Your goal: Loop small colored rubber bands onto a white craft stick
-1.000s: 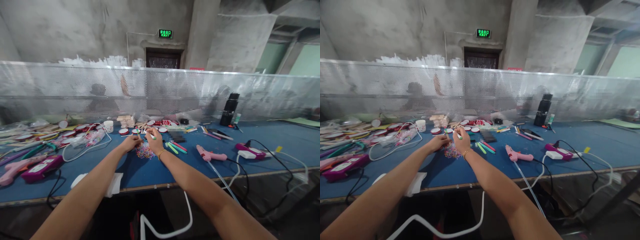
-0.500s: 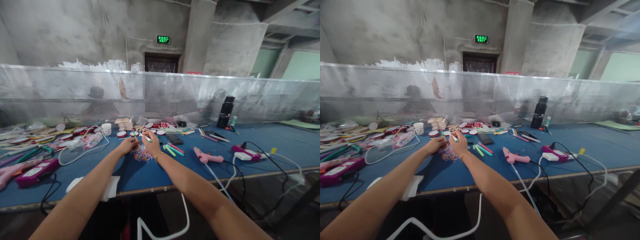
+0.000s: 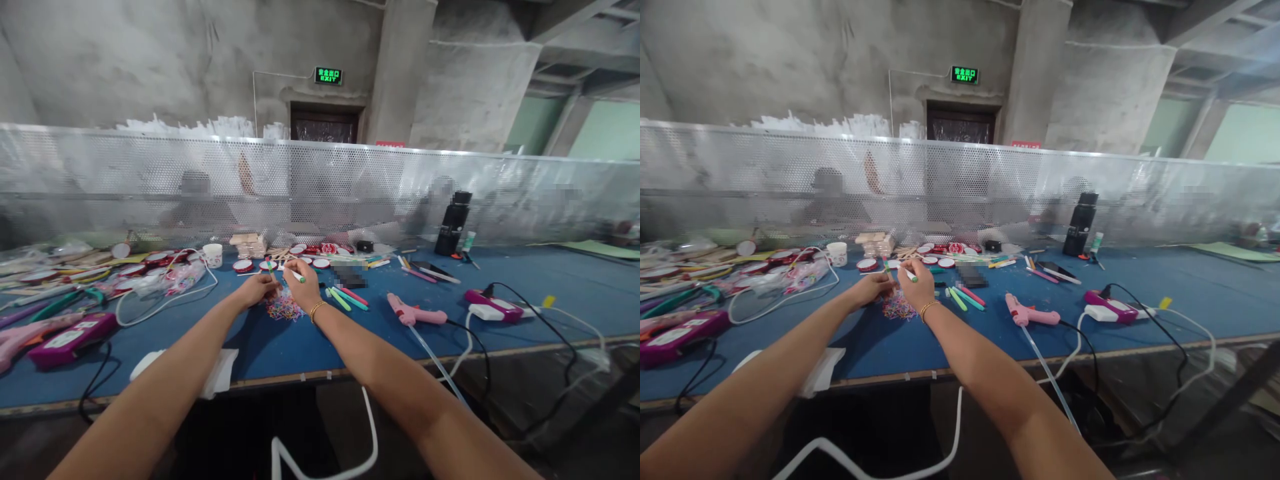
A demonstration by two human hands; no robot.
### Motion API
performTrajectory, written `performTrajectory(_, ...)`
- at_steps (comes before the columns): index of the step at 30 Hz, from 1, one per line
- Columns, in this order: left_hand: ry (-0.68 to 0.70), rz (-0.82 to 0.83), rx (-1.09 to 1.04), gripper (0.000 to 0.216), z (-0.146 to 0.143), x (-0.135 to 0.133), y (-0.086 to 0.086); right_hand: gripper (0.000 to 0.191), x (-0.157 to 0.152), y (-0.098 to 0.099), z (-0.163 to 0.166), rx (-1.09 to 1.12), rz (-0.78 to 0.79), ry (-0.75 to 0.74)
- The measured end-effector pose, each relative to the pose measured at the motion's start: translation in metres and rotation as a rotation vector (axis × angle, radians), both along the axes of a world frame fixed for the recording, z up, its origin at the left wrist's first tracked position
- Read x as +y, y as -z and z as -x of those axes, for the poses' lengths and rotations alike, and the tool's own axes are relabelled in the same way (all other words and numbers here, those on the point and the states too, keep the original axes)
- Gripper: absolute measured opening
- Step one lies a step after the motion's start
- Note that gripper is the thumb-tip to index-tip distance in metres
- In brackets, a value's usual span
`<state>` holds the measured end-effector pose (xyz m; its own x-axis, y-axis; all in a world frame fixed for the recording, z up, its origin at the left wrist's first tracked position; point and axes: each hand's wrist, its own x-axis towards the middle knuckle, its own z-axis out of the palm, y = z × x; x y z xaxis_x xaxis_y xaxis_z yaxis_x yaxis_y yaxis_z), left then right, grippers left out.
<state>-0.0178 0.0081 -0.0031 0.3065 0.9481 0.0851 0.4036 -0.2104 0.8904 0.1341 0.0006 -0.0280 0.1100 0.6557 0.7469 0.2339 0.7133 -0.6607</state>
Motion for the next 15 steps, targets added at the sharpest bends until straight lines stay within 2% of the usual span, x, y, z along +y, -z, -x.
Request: performTrajectory(15,0.028,-0.031,0.018,0.047,0.0009,-0.002,0.0026,0.016,-0.004,-0.0016,0.0012,-0.017,0.017,-0.036)
